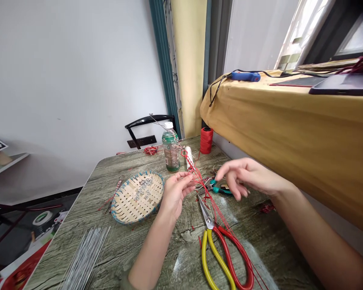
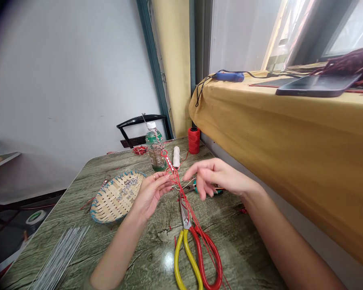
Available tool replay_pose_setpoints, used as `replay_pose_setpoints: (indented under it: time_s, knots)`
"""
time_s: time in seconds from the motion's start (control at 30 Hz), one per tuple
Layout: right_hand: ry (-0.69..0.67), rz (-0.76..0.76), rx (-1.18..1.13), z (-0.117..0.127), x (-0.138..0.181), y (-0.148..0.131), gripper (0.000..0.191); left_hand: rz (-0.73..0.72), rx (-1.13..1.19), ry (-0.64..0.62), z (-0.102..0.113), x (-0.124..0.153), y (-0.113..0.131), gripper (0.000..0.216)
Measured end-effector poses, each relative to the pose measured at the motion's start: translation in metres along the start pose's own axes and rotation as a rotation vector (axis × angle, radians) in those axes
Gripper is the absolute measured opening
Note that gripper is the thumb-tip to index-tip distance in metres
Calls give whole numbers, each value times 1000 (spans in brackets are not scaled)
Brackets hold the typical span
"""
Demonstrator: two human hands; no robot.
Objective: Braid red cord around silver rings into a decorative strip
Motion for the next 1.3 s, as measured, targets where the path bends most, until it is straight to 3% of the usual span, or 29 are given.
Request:
replay_pose_setpoints:
  time_s: [0.03, 0.1, 0.27, 0.43, 0.67, 0.87, 1.0, 1.17, 1.3]
  knots:
    - [118, -12, 27, 11, -5, 5, 52, 3, 2, -2, -1, 0, 0, 8]
    - [191, -33, 60, 14, -17, 16, 42, 6, 3, -2, -1, 0, -1, 8]
    - [172, -93, 30, -3, -41, 35, 35, 18, -7, 14, 0, -1, -5, 8]
    - [200, -113, -19, 2, -44, 40, 25, 37, -23, 2, 0, -2, -10, 9]
    - [106, -141, -53, -8, -45, 41, 20, 50, -64, -10, 1, -2, -11, 10]
    - [138, -152, -83, 2, -45, 45, 21, 42, -127, -6, 3, -1, -8, 11]
    - [115, -160, -90, 4, -46, 47, 21, 13, -209, 27, 7, 2, -3, 18]
    - [102, -153, -122, 4, -46, 48, 27, -108, -325, 175, 18, 21, 5, 17]
    - [75, -151, -156, 1, -47, 49, 29, -134, -619, 110, 2, 40, -7, 19]
Point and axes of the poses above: each hand's wrist, its own x-axis away from the middle knuckle, its own z-axis out of the back of the hand, y = z × x, the point moved 10 cm from there along -x, towards the middle knuckle, and after that the axes turned 1 degree about -x, right-handed, at the moved point
